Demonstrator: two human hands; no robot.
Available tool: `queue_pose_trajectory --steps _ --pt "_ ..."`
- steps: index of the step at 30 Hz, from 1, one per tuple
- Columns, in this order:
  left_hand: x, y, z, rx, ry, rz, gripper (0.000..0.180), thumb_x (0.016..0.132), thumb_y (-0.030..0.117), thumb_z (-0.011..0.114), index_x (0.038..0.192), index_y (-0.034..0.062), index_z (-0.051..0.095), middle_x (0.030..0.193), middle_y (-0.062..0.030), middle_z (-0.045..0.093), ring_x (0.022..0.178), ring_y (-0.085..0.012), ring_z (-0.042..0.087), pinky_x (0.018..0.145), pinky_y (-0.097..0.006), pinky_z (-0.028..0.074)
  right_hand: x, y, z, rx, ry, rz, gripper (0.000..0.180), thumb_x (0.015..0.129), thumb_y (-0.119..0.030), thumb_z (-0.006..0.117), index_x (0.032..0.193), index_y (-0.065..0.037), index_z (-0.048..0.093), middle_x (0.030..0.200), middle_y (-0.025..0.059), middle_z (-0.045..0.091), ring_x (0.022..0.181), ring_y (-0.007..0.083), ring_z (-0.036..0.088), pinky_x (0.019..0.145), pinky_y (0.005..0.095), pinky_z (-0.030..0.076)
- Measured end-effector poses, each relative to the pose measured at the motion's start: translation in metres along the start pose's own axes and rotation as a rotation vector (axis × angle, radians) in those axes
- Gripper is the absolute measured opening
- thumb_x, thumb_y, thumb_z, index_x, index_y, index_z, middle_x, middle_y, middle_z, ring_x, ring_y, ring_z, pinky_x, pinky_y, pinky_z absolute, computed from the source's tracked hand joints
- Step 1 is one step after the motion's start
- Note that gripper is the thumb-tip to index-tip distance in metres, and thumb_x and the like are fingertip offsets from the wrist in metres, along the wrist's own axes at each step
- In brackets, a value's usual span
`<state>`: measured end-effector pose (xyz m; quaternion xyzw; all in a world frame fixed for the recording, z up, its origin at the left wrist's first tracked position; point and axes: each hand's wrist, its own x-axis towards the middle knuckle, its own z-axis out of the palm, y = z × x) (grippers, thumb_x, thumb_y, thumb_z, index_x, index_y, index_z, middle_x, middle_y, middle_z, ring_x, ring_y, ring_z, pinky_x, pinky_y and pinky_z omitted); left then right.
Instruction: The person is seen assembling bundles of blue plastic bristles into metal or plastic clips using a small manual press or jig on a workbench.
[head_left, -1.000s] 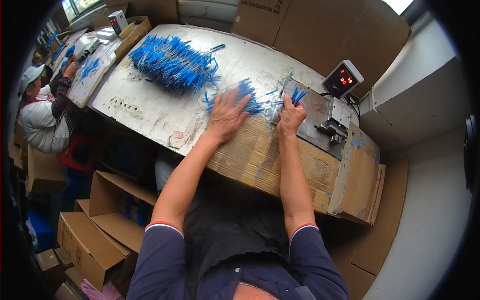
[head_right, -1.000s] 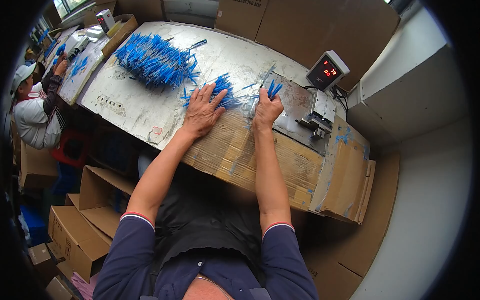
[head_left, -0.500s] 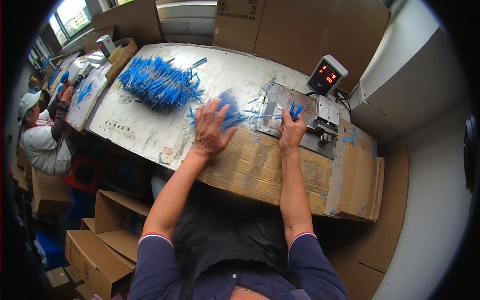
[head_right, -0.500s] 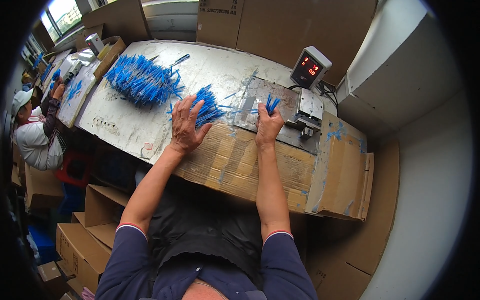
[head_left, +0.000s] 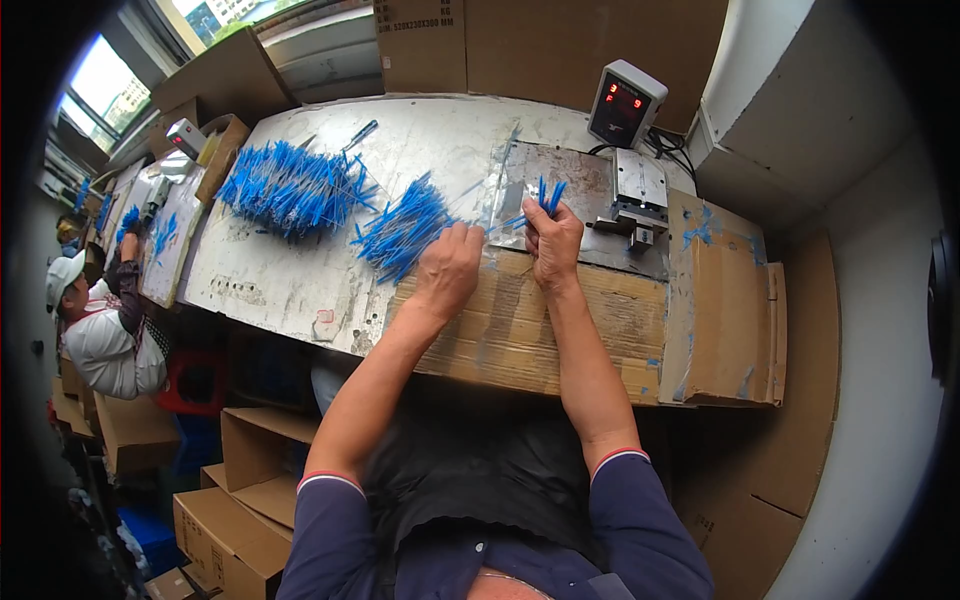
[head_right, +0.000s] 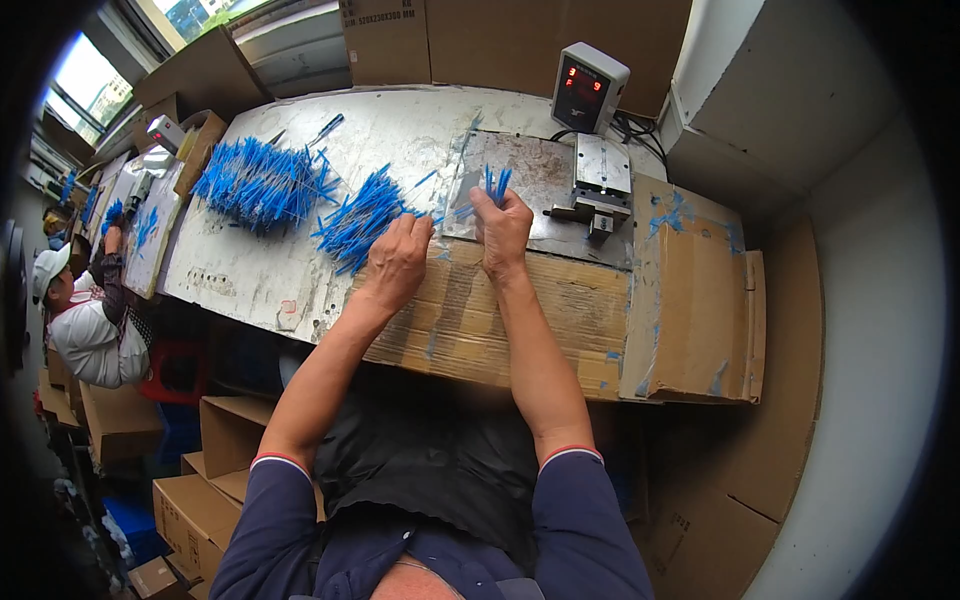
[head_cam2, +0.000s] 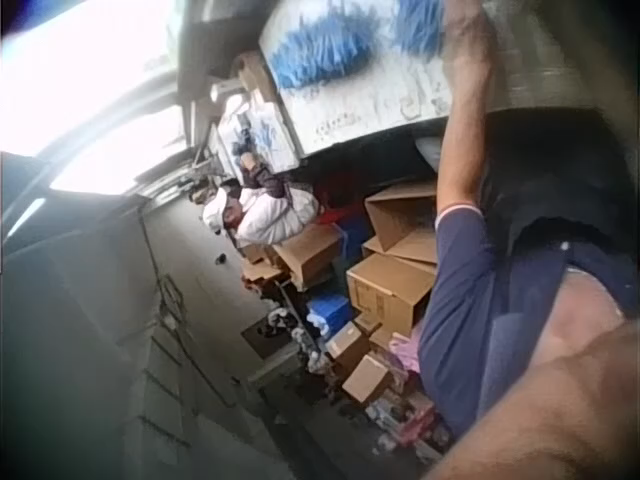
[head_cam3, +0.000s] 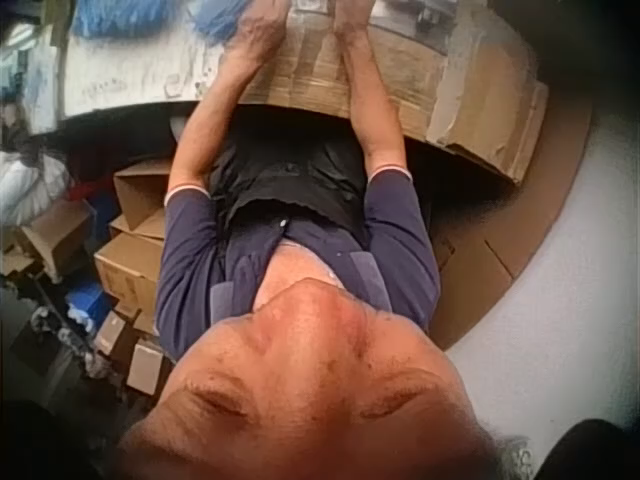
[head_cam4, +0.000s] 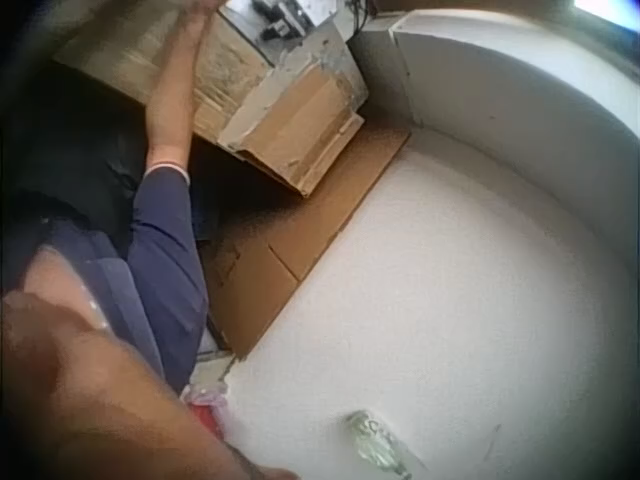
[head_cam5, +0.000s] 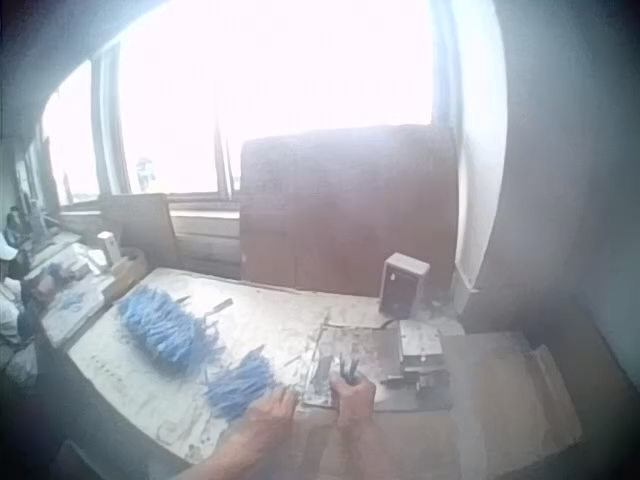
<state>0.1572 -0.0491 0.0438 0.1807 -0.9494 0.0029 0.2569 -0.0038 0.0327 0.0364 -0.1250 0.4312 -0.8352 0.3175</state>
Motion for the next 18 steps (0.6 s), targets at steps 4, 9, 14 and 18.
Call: queue_pose_trajectory --steps 4,9,14,18 --pt "-0.005 0.0 -0.006 0.001 0.061 0.031 0.018 0.084 0.0 0.057 0.101 0.0047 0.059 0.087 -0.0115 0.057 0.078 -0.0282 0.062 0.066 -0.038 0.053 -0.001 0.0 -0.002 0.022 0.008 0.026 0.019 0.091 -0.007 0.077 0.081 -0.011 0.062 0.063 -0.0083 0.05 0.044 0.0007 0.036 0.038 0.022 0.022" --pt "-0.018 -0.012 -0.01 -0.034 0.078 0.014 0.017 0.087 0.0 0.056 0.103 0.005 0.06 0.086 -0.012 0.057 0.079 -0.0284 0.063 0.066 -0.038 0.053 0.005 -0.002 -0.01 0.127 0.092 0.066 0.017 0.09 -0.009 0.078 0.085 -0.009 0.062 0.067 -0.0011 0.056 0.044 0.0041 0.039 0.036 0.0216 0.024" --pt "-0.028 -0.022 -0.01 -0.193 0.206 -0.206 0.012 0.105 0.008 0.051 0.109 0.0039 0.062 0.094 -0.0121 0.068 0.077 -0.0248 0.068 0.065 -0.034 0.055 0.009 -0.001 -0.017 0.213 0.107 0.061 0.015 0.092 -0.01 0.077 0.09 -0.007 0.062 0.077 0.0042 0.063 0.047 0.0055 0.043 0.037 0.0217 0.027" --pt "-0.015 -0.01 -0.011 -0.986 0.138 -0.78 0.024 0.113 0.019 0.041 0.113 0.002 0.059 0.1 -0.0096 0.07 0.066 -0.0096 0.064 0.051 -0.024 0.052 -0.006 0.007 -0.003 0.165 0.008 0.106 0.01 0.094 -0.008 0.073 0.094 -0.005 0.063 0.082 0.0089 0.068 0.047 0.0049 0.043 0.038 0.0214 0.029"
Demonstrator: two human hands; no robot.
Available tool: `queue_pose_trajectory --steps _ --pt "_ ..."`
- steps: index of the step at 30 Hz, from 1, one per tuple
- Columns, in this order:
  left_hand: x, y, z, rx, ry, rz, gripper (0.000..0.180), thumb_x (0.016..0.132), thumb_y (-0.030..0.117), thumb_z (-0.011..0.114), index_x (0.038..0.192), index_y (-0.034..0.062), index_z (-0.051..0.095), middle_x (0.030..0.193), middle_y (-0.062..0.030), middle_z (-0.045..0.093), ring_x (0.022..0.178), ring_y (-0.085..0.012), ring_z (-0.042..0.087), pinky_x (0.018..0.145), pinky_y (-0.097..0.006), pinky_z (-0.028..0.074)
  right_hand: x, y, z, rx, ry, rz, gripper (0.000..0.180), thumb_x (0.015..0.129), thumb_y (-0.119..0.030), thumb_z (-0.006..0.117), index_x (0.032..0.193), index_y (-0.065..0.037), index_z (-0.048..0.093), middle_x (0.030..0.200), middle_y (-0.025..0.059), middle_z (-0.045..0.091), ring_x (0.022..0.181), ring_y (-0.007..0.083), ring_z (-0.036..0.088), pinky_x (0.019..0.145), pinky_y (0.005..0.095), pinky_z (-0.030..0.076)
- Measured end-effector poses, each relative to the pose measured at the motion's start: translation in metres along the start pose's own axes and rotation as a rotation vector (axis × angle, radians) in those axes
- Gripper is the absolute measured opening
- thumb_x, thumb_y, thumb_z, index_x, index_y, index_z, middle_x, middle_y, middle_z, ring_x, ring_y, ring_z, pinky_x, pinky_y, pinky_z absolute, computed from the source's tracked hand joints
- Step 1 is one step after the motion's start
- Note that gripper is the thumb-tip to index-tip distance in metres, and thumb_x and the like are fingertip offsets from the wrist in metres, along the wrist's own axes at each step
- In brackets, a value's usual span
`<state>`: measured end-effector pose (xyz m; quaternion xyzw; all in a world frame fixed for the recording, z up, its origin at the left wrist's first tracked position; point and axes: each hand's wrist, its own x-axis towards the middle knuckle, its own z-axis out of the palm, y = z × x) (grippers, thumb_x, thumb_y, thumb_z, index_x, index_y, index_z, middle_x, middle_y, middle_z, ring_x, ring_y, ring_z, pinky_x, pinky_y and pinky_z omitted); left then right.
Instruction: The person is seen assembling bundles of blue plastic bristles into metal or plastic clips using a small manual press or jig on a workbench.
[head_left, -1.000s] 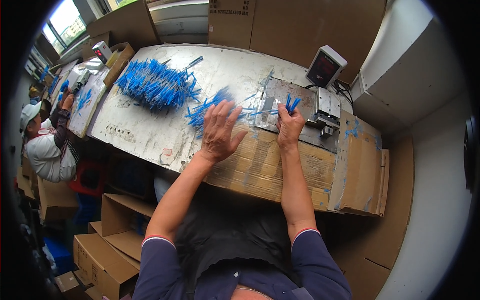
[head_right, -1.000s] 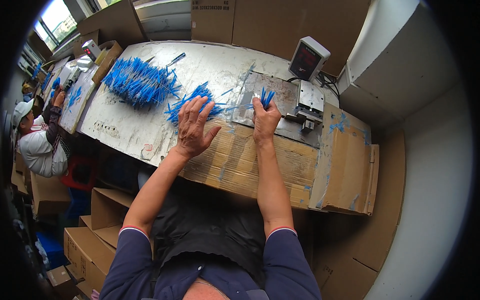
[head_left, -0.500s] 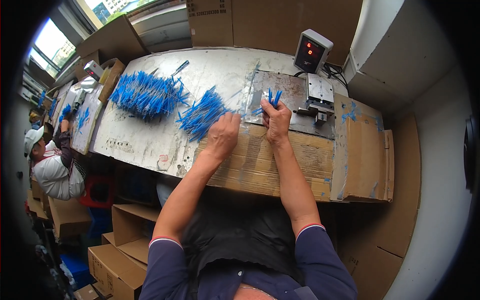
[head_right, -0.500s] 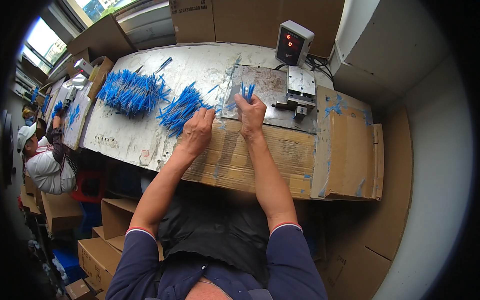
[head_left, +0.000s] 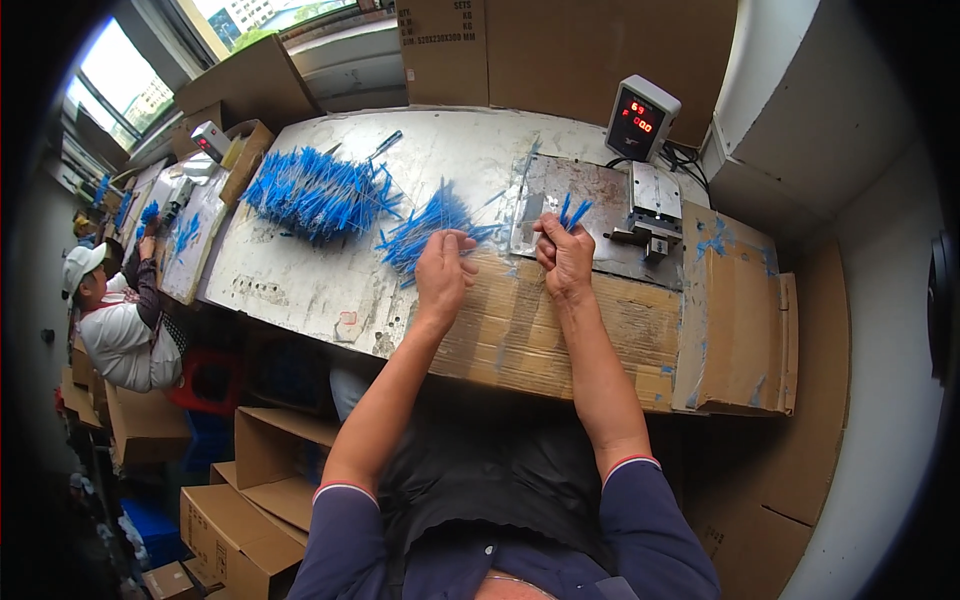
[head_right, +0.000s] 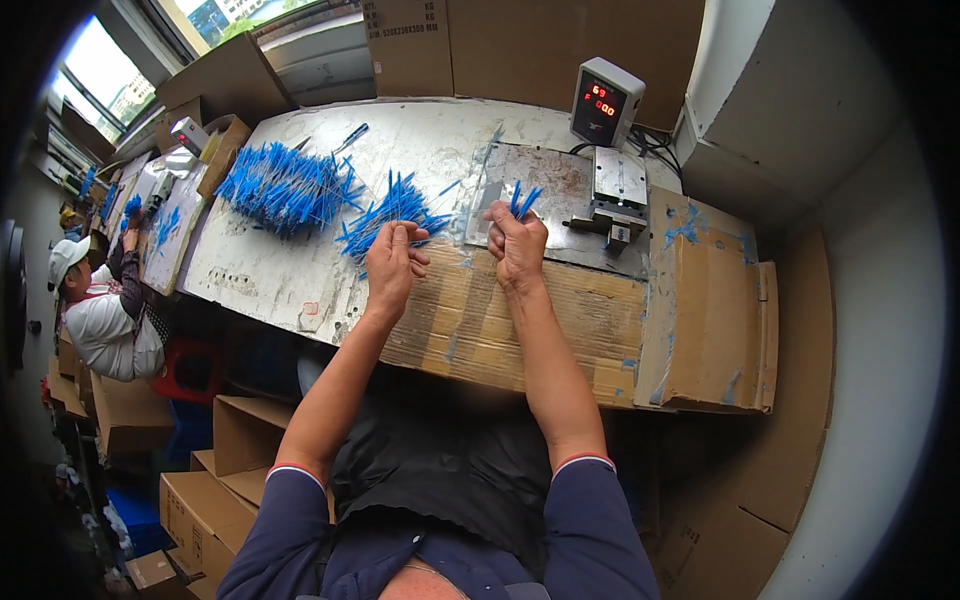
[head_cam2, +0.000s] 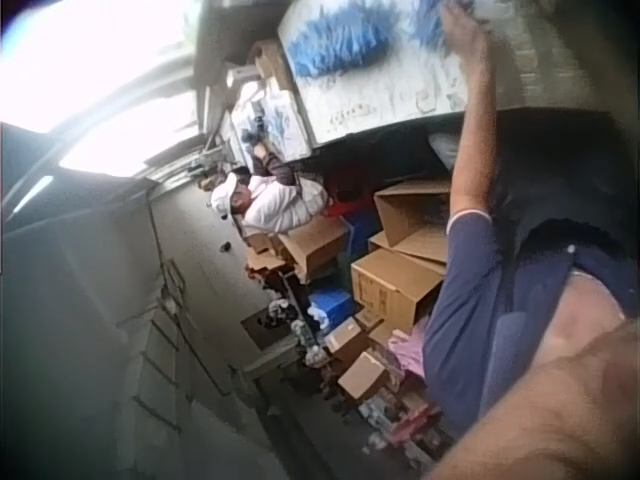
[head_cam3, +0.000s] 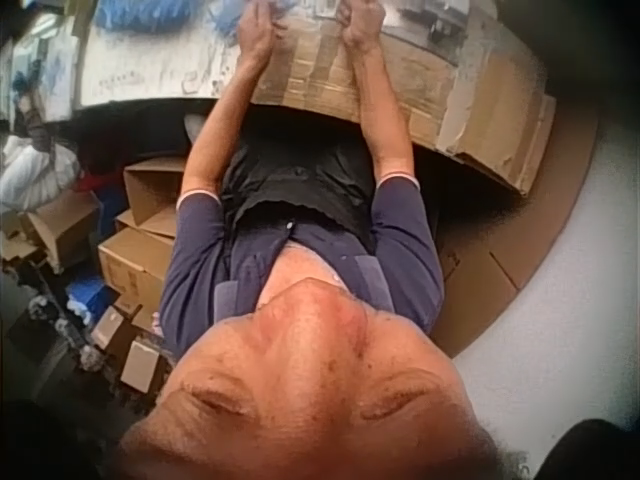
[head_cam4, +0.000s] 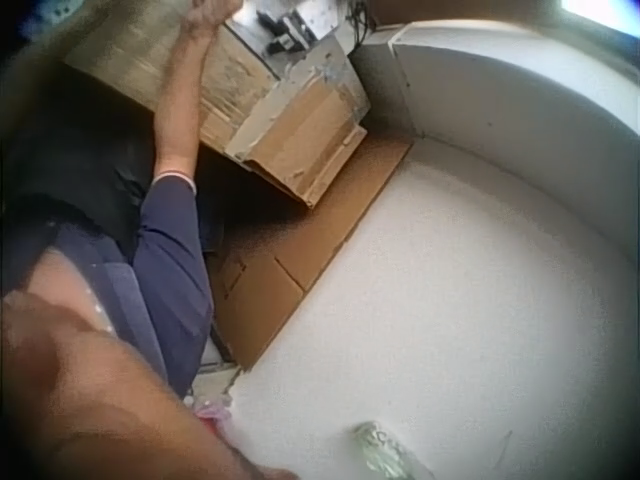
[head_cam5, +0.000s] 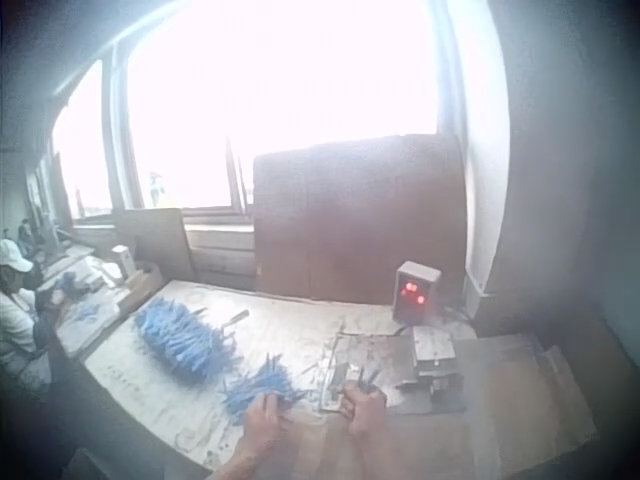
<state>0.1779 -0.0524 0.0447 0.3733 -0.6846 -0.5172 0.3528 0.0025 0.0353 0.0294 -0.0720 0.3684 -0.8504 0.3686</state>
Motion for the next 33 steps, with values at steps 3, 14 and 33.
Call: queue_pose_trajectory --steps 3,14,33 --pt "0.007 0.007 0.008 -0.402 0.127 -0.126 0.024 0.112 0.02 0.042 0.125 0.0006 0.049 0.109 -0.0167 0.069 0.067 -0.0129 0.065 0.052 -0.024 0.054 -0.009 0.012 0.009 -0.054 -0.091 0.061 0.011 0.094 -0.009 0.074 0.096 -0.003 0.065 0.084 0.0106 0.07 0.047 0.0037 0.042 0.038 0.0206 0.029" --pt "0.028 0.007 0.0 -0.59 0.239 -0.149 0.016 0.11 0.018 0.049 0.118 0.0039 0.051 0.101 -0.0125 0.07 0.064 -0.0104 0.062 0.05 -0.022 0.052 -0.016 0.014 0.016 -0.5 -0.349 0.193 0.015 0.091 -0.018 0.078 0.087 -0.007 0.068 0.072 0.0005 0.068 0.048 0.0023 0.041 0.041 0.0217 0.026" --pt "0.012 0.005 0.005 -0.417 -0.126 -0.185 0.028 0.11 0.019 0.05 0.129 -0.0009 0.058 0.096 -0.0074 0.071 0.058 -0.0028 0.05 0.046 -0.018 0.039 -0.015 0.005 0.017 -0.369 -0.262 0.215 0.02 0.099 -0.02 0.071 0.109 -0.003 0.069 0.07 -0.0093 0.05 0.05 -0.0008 0.035 0.041 0.0202 0.023"
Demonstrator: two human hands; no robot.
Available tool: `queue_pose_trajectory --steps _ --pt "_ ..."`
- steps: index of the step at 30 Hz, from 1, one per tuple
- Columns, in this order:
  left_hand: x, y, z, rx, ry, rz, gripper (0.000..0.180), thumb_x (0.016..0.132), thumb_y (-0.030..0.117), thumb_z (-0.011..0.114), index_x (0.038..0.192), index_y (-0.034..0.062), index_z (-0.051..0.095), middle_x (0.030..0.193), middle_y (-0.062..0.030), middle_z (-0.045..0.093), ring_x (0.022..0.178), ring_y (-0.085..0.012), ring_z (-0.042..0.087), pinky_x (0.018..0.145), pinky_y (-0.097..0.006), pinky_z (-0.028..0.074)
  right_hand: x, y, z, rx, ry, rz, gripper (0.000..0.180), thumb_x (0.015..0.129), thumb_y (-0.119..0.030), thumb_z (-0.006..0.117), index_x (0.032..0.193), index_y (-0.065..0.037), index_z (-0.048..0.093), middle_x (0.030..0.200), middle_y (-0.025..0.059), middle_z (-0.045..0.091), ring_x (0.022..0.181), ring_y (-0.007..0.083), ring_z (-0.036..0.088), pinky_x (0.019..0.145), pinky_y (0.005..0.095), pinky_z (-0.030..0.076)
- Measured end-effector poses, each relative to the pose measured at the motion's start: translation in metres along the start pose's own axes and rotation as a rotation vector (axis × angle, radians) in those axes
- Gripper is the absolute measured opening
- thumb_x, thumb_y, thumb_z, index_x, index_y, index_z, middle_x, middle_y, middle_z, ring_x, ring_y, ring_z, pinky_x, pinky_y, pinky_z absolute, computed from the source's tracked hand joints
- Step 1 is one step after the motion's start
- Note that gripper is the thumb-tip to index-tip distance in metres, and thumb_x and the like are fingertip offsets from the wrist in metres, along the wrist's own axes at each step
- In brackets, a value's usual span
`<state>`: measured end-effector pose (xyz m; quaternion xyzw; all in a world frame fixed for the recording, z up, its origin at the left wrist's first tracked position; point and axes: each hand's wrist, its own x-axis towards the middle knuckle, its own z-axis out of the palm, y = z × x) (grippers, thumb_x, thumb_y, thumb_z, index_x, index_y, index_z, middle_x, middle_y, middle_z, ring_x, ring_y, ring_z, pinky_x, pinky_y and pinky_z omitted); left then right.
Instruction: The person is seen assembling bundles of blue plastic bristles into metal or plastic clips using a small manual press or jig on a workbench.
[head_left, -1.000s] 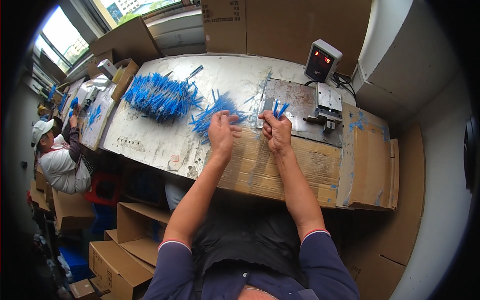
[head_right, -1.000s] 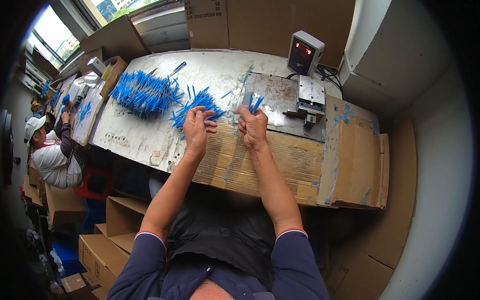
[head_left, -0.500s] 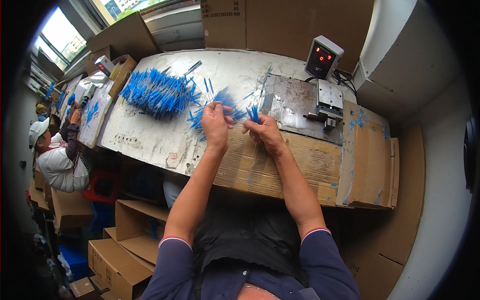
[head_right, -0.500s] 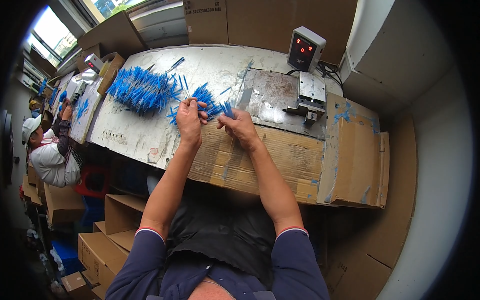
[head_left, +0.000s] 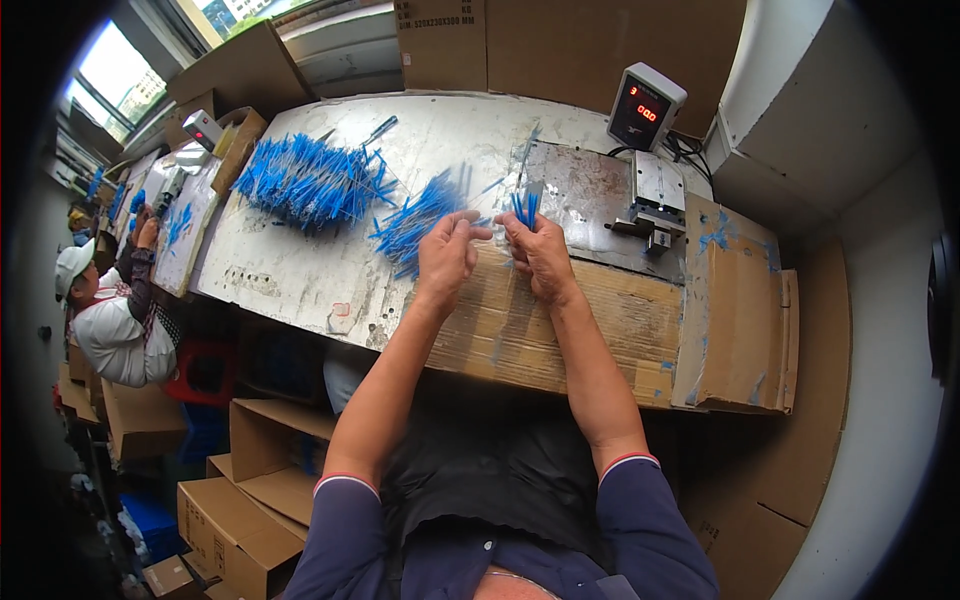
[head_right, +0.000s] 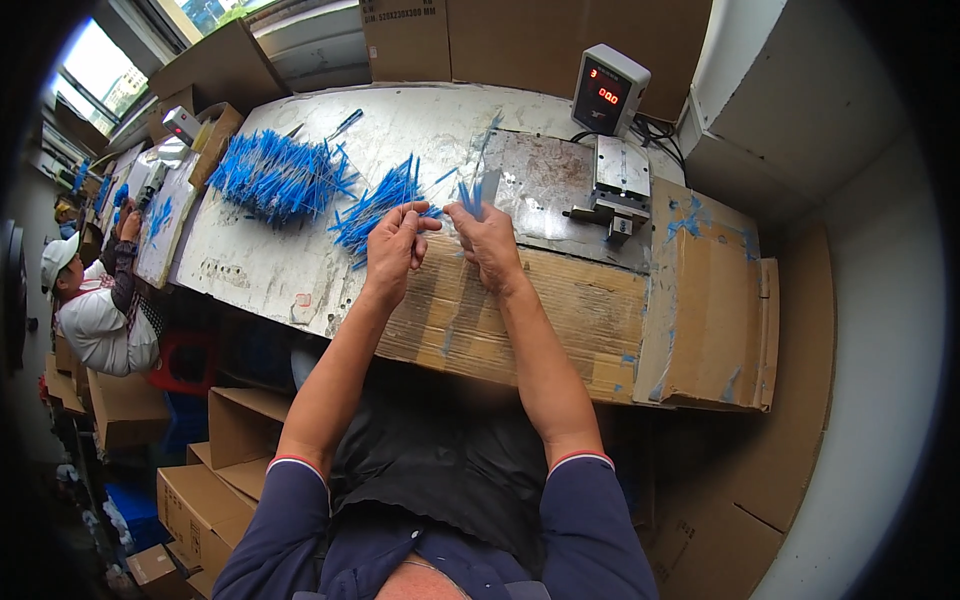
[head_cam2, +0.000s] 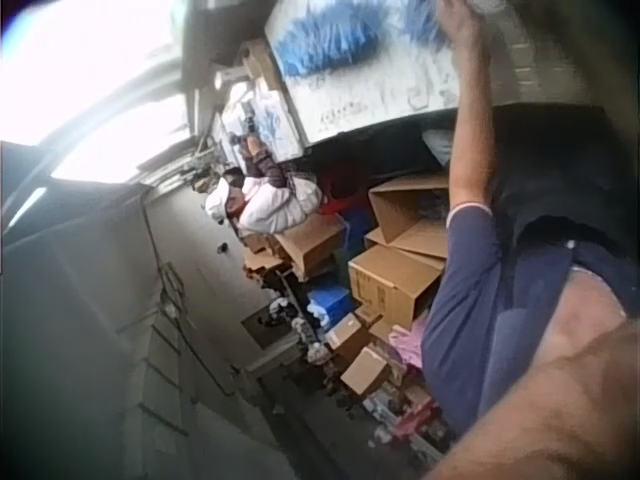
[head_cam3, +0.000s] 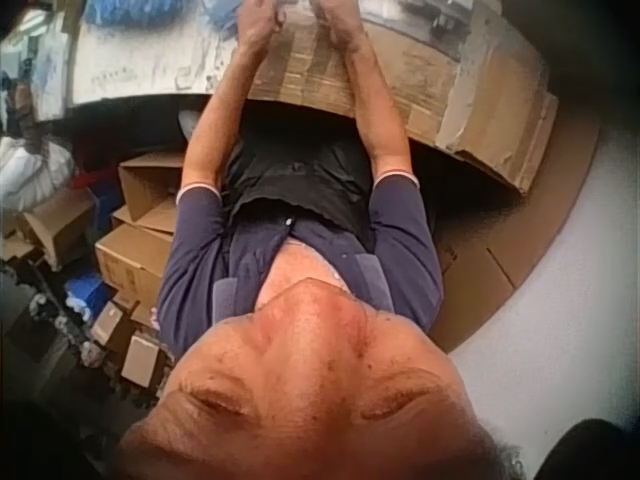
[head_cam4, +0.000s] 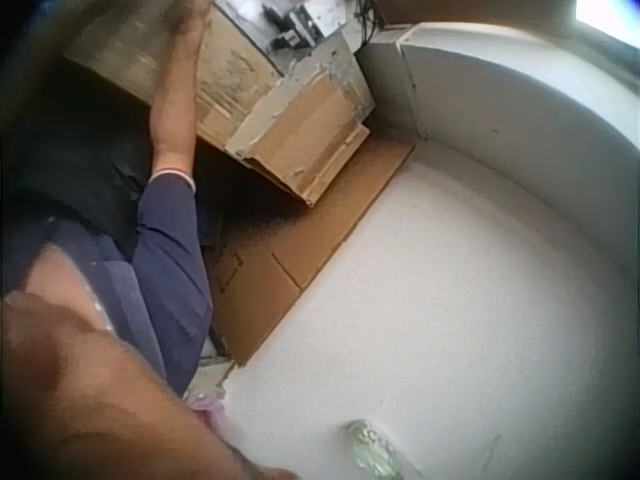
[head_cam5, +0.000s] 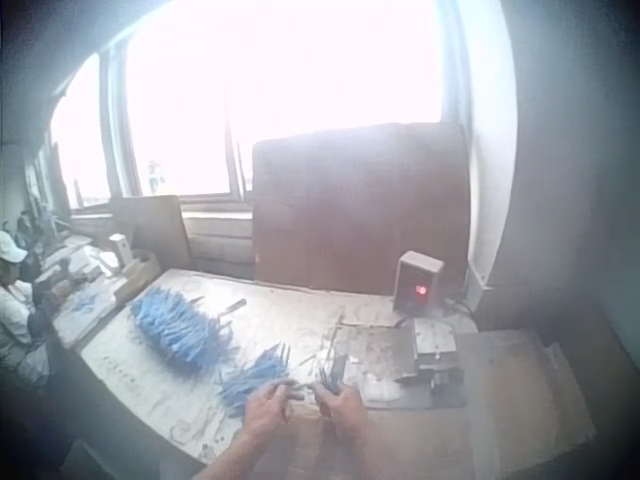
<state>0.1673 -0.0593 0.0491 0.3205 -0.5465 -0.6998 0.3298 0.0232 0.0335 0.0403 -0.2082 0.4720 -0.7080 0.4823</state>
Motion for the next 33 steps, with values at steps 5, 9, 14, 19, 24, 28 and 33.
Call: queue_pose_trajectory --steps 5,9,14,19,24,28,33 --pt "-0.009 0.001 0.001 -0.066 -0.192 -0.174 0.03 0.108 0.023 0.056 0.125 -0.0002 0.064 0.093 -0.0022 0.069 0.057 -0.0025 0.049 0.045 -0.017 0.034 0.0 0.003 -0.002 0.094 0.101 -0.08 0.018 0.096 -0.015 0.073 0.109 -0.002 0.069 0.07 -0.0079 0.053 0.047 -0.0008 0.036 0.04 0.0202 0.023" --pt "-0.009 -0.008 -0.003 -0.094 -0.293 -0.268 0.03 0.108 0.027 0.056 0.121 0.0016 0.066 0.085 0.0007 0.065 0.054 -0.0034 0.042 0.044 -0.018 0.029 0.005 0.004 -0.005 0.262 0.079 -0.069 0.019 0.096 -0.009 0.072 0.112 -0.001 0.068 0.077 -0.0007 0.062 0.045 0.0003 0.038 0.039 0.0202 0.023" --pt "-0.014 -0.008 0.0 -0.104 -0.358 -0.329 0.03 0.111 0.029 0.049 0.116 0.0029 0.064 0.076 0.0018 0.058 0.051 -0.004 0.038 0.043 -0.018 0.027 0.007 0.005 -0.012 0.261 -0.004 -0.03 0.02 0.096 -0.009 0.071 0.114 0.0 0.066 0.083 0.0037 0.067 0.046 0.0011 0.04 0.038 0.0197 0.024" --pt "-0.017 -0.006 -0.003 -0.147 -0.494 -0.334 0.033 0.112 0.03 0.045 0.116 0.0031 0.064 0.071 0.003 0.052 0.051 -0.0041 0.037 0.043 -0.019 0.028 0.006 0.001 -0.017 0.367 -0.063 0.021 0.02 0.095 -0.009 0.072 0.112 -0.001 0.066 0.086 0.0039 0.068 0.051 0.0021 0.047 0.04 0.0179 0.028" --pt "-0.018 -0.009 -0.009 -0.205 -0.477 -0.429 0.036 0.112 0.034 0.045 0.116 0.0029 0.063 0.071 0.0033 0.052 0.051 -0.0045 0.037 0.043 -0.019 0.03 -0.001 -0.005 -0.003 0.216 0.007 0.031 0.014 0.091 -0.011 0.077 0.102 -0.007 0.07 0.082 0.0016 0.068 0.052 0.0039 0.049 0.043 0.0194 0.033" --pt "-0.02 -0.003 -0.003 -0.123 -0.425 -0.449 0.038 0.111 0.036 0.046 0.117 0.0028 0.063 0.073 0.003 0.054 0.051 -0.005 0.04 0.044 -0.019 0.032 0.001 -0.006 -0.011 0.12 -0.034 -0.005 0.015 0.09 -0.011 0.078 0.102 -0.008 0.07 0.077 -0.0009 0.065 0.051 0.003 0.047 0.043 0.0199 0.03" --pt "-0.024 -0.001 -0.002 -0.062 -0.474 -0.403 0.04 0.112 0.035 0.047 0.122 0.0011 0.064 0.076 0.0025 0.058 0.053 -0.0036 0.045 0.044 -0.019 0.035 0.005 0.001 -0.017 0.08 -0.042 -0.065 0.013 0.089 -0.007 0.074 0.101 -0.002 0.069 0.079 0.001 0.066 0.051 0.0025 0.046 0.045 0.0208 0.034"
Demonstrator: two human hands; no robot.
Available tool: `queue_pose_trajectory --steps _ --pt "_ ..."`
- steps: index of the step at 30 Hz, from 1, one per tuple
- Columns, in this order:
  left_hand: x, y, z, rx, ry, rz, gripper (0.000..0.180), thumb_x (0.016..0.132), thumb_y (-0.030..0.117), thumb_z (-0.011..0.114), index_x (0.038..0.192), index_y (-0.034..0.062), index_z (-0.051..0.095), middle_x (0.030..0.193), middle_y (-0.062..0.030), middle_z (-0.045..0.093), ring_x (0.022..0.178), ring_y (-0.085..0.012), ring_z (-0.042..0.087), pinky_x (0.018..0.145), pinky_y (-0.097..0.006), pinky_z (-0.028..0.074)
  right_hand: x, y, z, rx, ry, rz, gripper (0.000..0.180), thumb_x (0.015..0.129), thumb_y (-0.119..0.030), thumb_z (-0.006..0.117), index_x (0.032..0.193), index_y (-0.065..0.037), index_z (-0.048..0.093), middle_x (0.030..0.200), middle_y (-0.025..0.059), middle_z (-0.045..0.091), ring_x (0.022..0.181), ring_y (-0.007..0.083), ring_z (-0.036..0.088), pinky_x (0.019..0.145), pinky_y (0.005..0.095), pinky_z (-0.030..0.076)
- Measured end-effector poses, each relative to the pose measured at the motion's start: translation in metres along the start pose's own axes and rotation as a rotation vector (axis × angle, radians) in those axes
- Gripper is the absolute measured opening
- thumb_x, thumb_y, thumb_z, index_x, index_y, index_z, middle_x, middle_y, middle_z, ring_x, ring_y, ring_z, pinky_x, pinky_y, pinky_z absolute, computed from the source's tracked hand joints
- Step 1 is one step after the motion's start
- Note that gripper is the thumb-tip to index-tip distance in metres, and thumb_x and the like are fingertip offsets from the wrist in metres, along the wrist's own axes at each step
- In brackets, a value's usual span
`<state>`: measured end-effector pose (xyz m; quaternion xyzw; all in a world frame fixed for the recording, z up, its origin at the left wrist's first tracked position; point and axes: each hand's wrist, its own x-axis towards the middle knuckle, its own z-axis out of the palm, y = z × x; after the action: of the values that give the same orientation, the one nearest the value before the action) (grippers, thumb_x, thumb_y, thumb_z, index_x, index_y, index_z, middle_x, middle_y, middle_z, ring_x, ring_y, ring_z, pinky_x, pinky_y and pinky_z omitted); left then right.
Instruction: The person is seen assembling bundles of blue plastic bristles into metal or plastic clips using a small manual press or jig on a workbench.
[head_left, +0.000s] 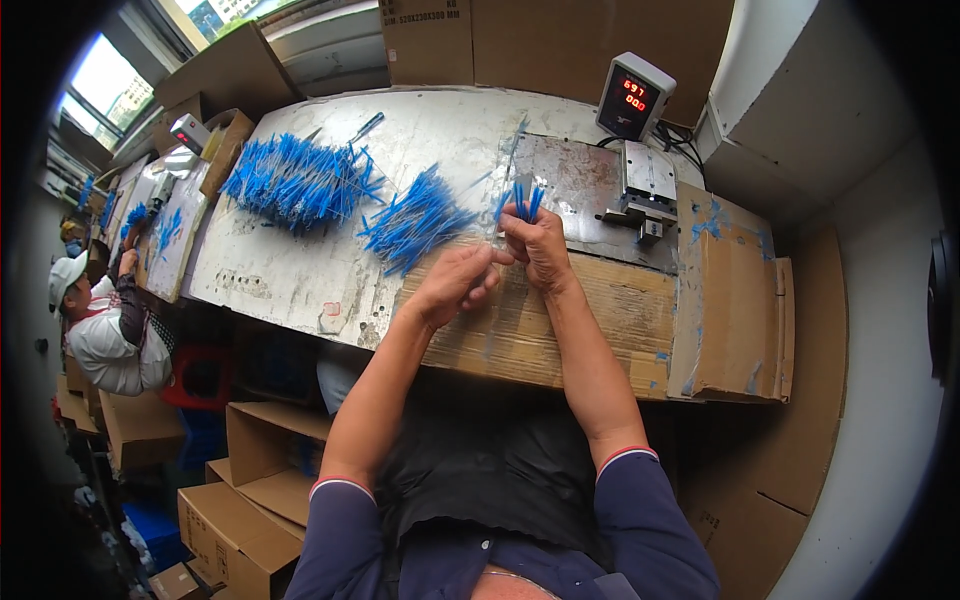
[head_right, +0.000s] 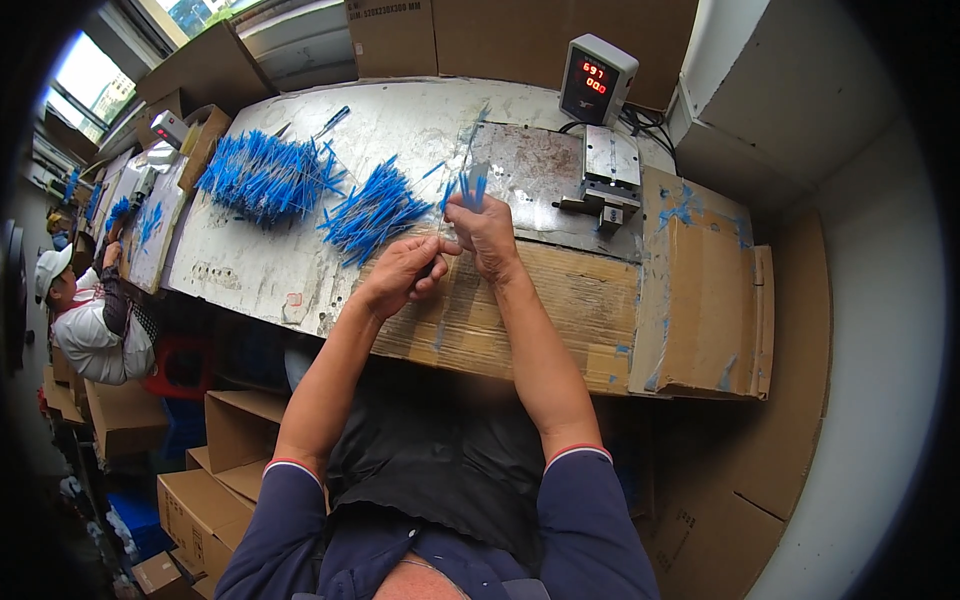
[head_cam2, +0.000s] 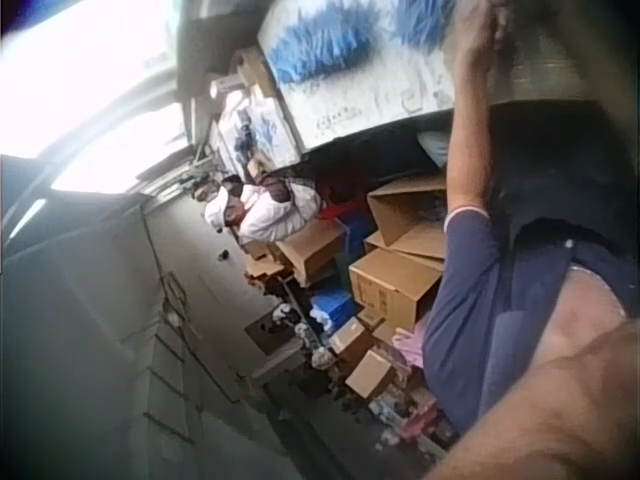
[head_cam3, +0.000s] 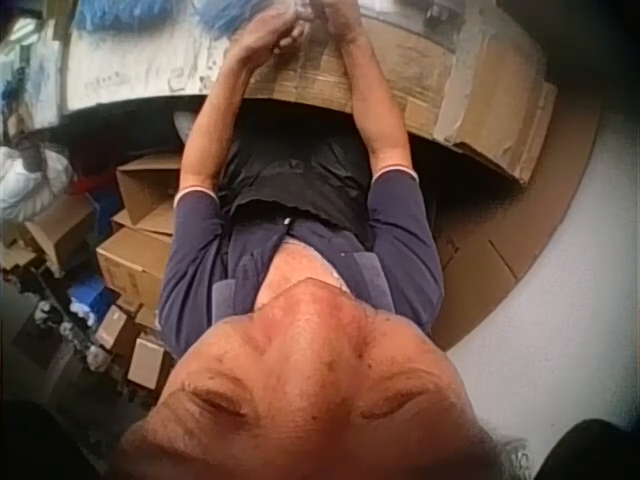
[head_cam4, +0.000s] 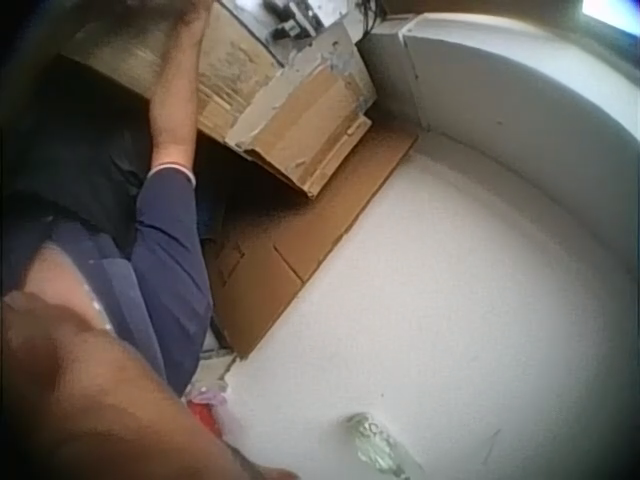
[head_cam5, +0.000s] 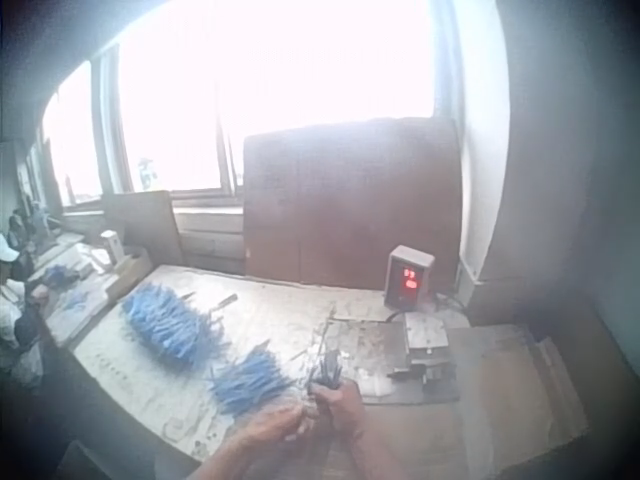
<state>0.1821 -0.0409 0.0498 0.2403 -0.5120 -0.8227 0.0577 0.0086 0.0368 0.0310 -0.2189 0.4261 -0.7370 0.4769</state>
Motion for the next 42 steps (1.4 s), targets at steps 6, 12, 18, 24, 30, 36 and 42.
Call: queue_pose_trajectory --steps 6,12,18,24,30,36,42 --pt "-0.005 0.014 0.004 0.278 0.081 0.033 0.043 0.112 0.033 0.046 0.134 -0.0014 0.061 0.077 0.0021 0.06 0.053 -0.0026 0.047 0.042 -0.02 0.038 0.0 0.006 0.011 0.018 0.128 -0.056 0.008 0.092 -0.005 0.069 0.1 -0.002 0.068 0.078 0.0004 0.065 0.047 0.0011 0.041 0.04 0.0205 0.027" --pt "-0.005 0.019 -0.008 0.384 0.136 0.087 0.04 0.111 0.029 0.05 0.138 0.0011 0.058 0.082 0.0 0.064 0.057 -0.0032 0.053 0.047 -0.02 0.043 -0.001 0.001 0.015 0.025 0.153 -0.111 0.006 0.095 -0.007 0.068 0.098 -0.002 0.068 0.082 0.0022 0.068 0.049 0.0018 0.044 0.04 0.0203 0.029" --pt "0.002 0.006 0.003 0.582 0.331 0.202 0.045 0.104 0.023 0.065 0.141 0.0007 0.05 0.081 -0.0015 0.064 0.061 -0.0064 0.06 0.053 -0.022 0.047 -0.005 0.008 0.024 -0.246 0.135 -0.168 0.007 0.095 -0.01 0.07 0.094 -0.003 0.07 0.084 0.0002 0.069 0.065 0.0023 0.052 0.056 0.0211 0.041" --pt "0.023 -0.011 -0.01 0.555 0.511 0.346 0.037 0.104 0.018 0.063 0.135 0.001 0.053 0.077 -0.0011 0.066 0.058 -0.0061 0.059 0.051 -0.022 0.046 -0.003 0.008 0.022 -0.141 0.107 -0.095 0.007 0.094 -0.009 0.071 0.096 -0.003 0.069 0.08 -0.0005 0.067 0.058 0.0014 0.048 0.049 0.0206 0.035" --pt "0.023 -0.001 0.004 0.129 0.482 0.259 0.04 0.103 0.014 0.064 0.138 -0.0007 0.051 0.087 -0.0046 0.07 0.068 -0.01 0.066 0.057 -0.022 0.053 0.0 0.008 0.011 0.001 0.137 -0.054 0.007 0.091 -0.008 0.07 0.096 -0.004 0.068 0.075 0.0005 0.065 0.046 0.0011 0.041 0.039 0.021 0.026" --pt "0.026 -0.004 0.005 -0.03 0.454 0.267 0.047 0.098 0.009 0.07 0.138 -0.0044 0.049 0.094 -0.0075 0.071 0.075 -0.0129 0.069 0.065 -0.025 0.058 0.003 0.012 0.011 -0.002 0.105 -0.005 0.009 0.088 -0.007 0.07 0.097 -0.004 0.068 0.073 0.0002 0.064 0.045 0.0013 0.04 0.039 0.021 0.025" --pt "0.031 -0.005 0.0 0.069 0.746 0.462 0.017 0.1 0.007 0.067 0.114 -0.0029 0.063 0.095 -0.007 0.072 0.077 -0.011 0.067 0.069 -0.025 0.057 0.002 0.001 0.004 0.061 0.165 -0.039 0.009 0.087 -0.008 0.07 0.095 -0.004 0.067 0.072 0.0003 0.062 0.044 0.0027 0.038 0.039 0.0219 0.024"
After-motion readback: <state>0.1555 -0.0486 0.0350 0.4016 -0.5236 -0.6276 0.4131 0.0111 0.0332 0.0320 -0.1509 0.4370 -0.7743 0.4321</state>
